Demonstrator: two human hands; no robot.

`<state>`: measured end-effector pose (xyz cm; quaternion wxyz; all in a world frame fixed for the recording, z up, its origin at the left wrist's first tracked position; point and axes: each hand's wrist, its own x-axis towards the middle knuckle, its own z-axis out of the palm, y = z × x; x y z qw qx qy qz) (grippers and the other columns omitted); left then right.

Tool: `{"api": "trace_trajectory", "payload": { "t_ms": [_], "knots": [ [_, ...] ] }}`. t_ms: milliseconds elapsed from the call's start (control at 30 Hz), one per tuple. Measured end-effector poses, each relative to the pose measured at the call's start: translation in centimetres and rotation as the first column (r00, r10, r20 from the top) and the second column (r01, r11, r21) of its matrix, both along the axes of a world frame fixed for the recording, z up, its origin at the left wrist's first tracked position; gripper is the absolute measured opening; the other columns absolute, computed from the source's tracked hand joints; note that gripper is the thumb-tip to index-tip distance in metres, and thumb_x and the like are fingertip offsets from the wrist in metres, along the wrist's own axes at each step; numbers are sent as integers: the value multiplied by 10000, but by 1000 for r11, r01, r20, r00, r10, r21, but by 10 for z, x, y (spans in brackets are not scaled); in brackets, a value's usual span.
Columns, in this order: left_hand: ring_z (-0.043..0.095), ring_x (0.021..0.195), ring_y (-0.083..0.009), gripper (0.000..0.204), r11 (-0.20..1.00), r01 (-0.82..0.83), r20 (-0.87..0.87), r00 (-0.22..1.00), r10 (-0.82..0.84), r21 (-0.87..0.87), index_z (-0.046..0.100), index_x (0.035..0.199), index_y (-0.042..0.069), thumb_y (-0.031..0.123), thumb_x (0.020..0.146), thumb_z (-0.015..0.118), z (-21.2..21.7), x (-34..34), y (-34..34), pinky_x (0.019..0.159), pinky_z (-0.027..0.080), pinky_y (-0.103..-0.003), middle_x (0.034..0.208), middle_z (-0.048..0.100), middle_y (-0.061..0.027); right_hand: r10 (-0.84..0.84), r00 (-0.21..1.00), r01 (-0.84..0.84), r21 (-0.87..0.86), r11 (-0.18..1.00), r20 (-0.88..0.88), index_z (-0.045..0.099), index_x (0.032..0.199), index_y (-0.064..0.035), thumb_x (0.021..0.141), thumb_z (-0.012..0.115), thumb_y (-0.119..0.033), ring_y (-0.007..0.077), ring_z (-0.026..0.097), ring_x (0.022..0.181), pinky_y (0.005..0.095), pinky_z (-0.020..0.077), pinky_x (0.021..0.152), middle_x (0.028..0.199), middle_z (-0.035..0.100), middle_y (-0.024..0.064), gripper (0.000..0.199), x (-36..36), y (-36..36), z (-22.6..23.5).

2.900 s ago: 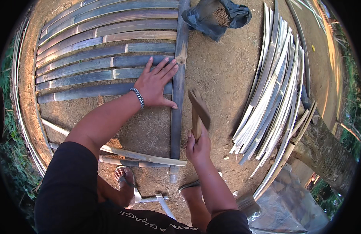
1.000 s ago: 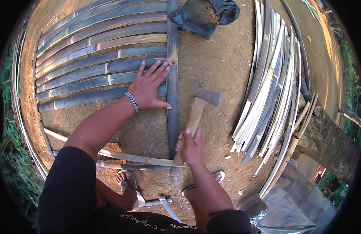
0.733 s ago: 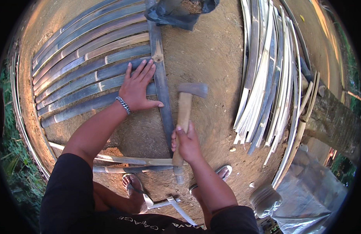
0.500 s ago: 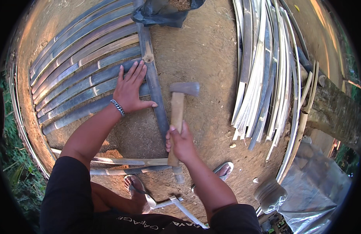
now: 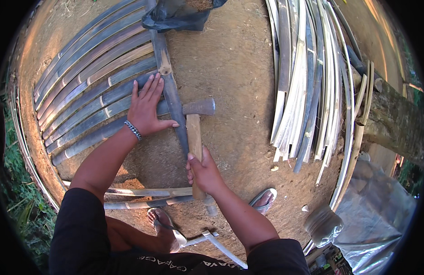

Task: The person constructs a bamboo frame by hand and using a hammer. The person aligns bamboo slats across wooden supports, picks up nails from a bag, and hammers them into place, occasionally rotating or adjusting the bamboo pieces.

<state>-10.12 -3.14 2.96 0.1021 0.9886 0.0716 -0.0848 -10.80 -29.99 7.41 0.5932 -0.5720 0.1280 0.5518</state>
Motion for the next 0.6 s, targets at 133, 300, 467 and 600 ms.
{"api": "trace_trajectory", "payload": {
  "t_ms": [133, 300, 467, 600],
  "knots": [
    [159, 1603, -262, 1458, 1000, 5, 7, 1000, -5, 3, 209, 1634, 10, 921, 597, 675, 0, 1, 0, 1277, 0, -594, 1718, 213, -148, -105, 994, 105, 9, 994, -31, 399, 1187, -88, 1099, 513, -217, 140, 557, 606, 313, 512, 532, 853, 566, 57, 194, 0, -4, 0],
    [163, 1602, -275, 1459, 999, 17, 4, 1000, -17, 29, 202, 1633, 3, 908, 595, 685, -2, 1, 2, 1276, -8, -596, 1715, 212, -162, -6, 999, 7, 24, 1000, -50, 388, 1202, -92, 1097, 512, -206, 144, 558, 610, 316, 513, 536, 866, 567, 65, 199, 7, -3, 1],
    [169, 1600, -277, 1448, 999, 27, 20, 999, -27, 30, 195, 1635, 6, 913, 610, 668, -3, 1, 0, 1274, -5, -607, 1717, 206, -159, -64, 997, 65, 22, 998, -35, 403, 1185, -87, 1101, 506, -211, 145, 559, 614, 316, 512, 541, 848, 565, 59, 182, -1, 0, -3],
    [182, 1597, -296, 1455, 999, 32, 19, 999, -33, 16, 195, 1632, -3, 891, 601, 699, -3, 0, 0, 1272, 2, -610, 1716, 202, -176, -148, 989, 148, 5, 989, -19, 410, 1183, -83, 1105, 498, -217, 147, 559, 612, 318, 511, 542, 850, 565, 59, 179, -8, 1, -5]
  ]
}}
